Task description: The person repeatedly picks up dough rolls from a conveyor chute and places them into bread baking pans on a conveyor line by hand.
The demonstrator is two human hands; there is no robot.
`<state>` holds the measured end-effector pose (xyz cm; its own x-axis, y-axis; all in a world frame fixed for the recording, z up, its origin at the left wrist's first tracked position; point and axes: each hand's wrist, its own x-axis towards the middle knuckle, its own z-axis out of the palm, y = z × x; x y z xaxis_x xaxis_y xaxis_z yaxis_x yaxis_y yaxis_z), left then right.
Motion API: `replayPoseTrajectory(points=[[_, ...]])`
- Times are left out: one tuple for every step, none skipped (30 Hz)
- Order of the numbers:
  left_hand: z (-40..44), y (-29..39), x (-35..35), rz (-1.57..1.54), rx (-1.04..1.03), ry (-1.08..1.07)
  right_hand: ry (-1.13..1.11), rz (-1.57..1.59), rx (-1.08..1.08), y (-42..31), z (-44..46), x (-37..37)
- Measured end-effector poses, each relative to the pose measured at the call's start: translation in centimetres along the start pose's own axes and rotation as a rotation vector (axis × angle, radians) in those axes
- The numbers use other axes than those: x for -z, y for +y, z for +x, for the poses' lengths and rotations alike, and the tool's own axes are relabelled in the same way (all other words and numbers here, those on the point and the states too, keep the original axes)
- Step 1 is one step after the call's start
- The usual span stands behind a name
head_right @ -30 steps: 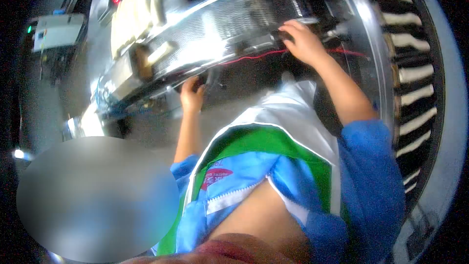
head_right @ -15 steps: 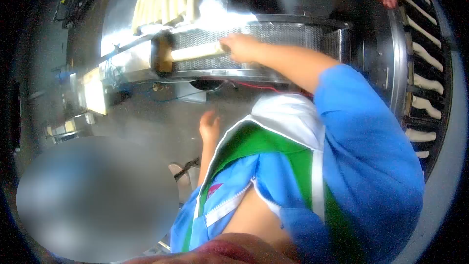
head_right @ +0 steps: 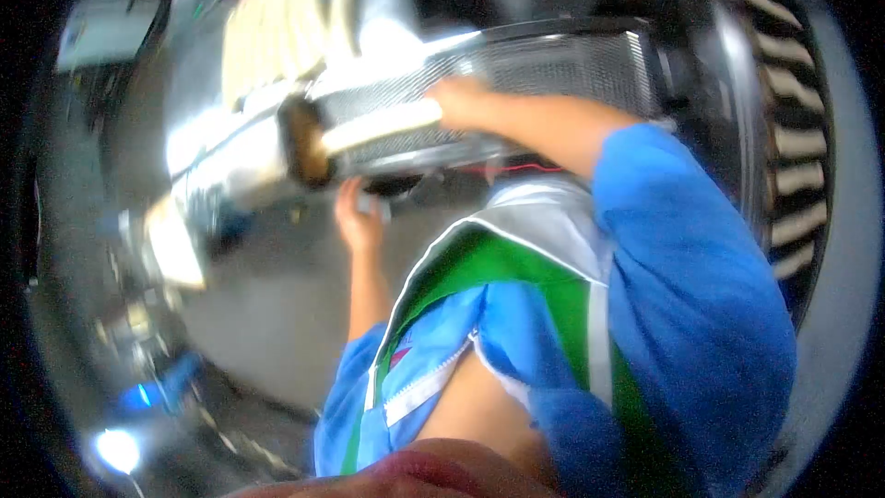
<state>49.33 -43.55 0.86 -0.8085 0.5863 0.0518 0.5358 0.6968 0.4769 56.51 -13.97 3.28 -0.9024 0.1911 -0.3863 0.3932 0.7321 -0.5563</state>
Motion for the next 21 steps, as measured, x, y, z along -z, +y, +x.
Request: replayPoseTrajectory(points=[[2.4,0.9,-0.1,0.076,0.022,-0.023,0.1,0.122,0.001,1.2,-1.1,-1.4],[3.7,1.2,0.3,0.153,0.041,-0.038,0.05,0.139,-0.001,0.4,-2.6,-1.1],[5.1,-1.2,-0.3,0.148,-0.119,-0.056,0.062,0.197,0.054,-0.2,-3.8,-1.0],[6.4,0.4,-0.6,0.109,-0.058,-0.087,0.088,0.244,0.049,-0.4,-5.5,-0.6],[7.6,0.2,-0.9,0.252,-0.203,-0.073,0.086,0.244,0.075,-1.1,-6.3,0.1],[9.5,-3.4,-2.6,0.329,-0.376,-0.039,0.131,0.203,0.144,-2.0,-7.3,0.6],[10.3,-1.9,-2.6,0.407,-0.404,-0.135,0.167,0.21,0.186,-2.0,-8.4,1.1],[10.1,-0.6,-2.1,0.505,-0.405,-0.218,0.184,0.214,0.255,-1.9,-9.5,1.4],[10.6,-1.0,-2.6,0.543,-0.453,-0.237,0.231,0.222,0.215,-1.5,-11.2,2.1],[10.8,-0.4,-3.6,0.58,-0.496,-0.253,0.255,0.266,0.204,-1.1,-13.5,2.8],[11.9,3.3,-2.5,0.57,-0.523,-0.297,0.285,0.316,0.192,-0.8,-15.3,4.3],[13.1,2.4,-4.5,0.443,-0.47,-0.315,0.326,0.32,0.162,-0.1,-17.4,4.9],[13.5,5.0,-3.6,0.432,-0.582,-0.322,0.363,0.312,0.128,0.7,-19.2,5.8],[12.9,8.1,-3.1,0.417,-0.691,-0.325,0.399,0.298,0.097,2.1,-21.8,6.1],[12.7,10.8,-3.1,0.416,-0.721,-0.321,0.439,0.318,0.067,3.4,-24.3,6.1],[12.4,13.6,-3.3,0.265,-0.75,-0.361,0.476,0.336,0.04,4.9,-27.1,6.0],[11.7,16.6,-3.7,0.115,-0.772,-0.404,0.53,0.347,-0.03,6.1,-30.7,6.0],[11.3,19.9,-3.8,0.008,-1.052,-0.32,0.585,0.348,-0.108,6.3,-34.3,6.0],[10.0,23.7,-3.9,0.021,-1.024,-0.464,0.693,0.322,-0.15,7.8,-38.2,5.3],[8.2,27.8,-3.8,-0.028,-1.076,-0.529,0.791,0.296,-0.194,9.0,-42.2,4.9],[7.0,30.9,-4.9,-0.131,-1.19,-0.609,0.84,0.25,-0.279,10.4,-46.4,4.2]])
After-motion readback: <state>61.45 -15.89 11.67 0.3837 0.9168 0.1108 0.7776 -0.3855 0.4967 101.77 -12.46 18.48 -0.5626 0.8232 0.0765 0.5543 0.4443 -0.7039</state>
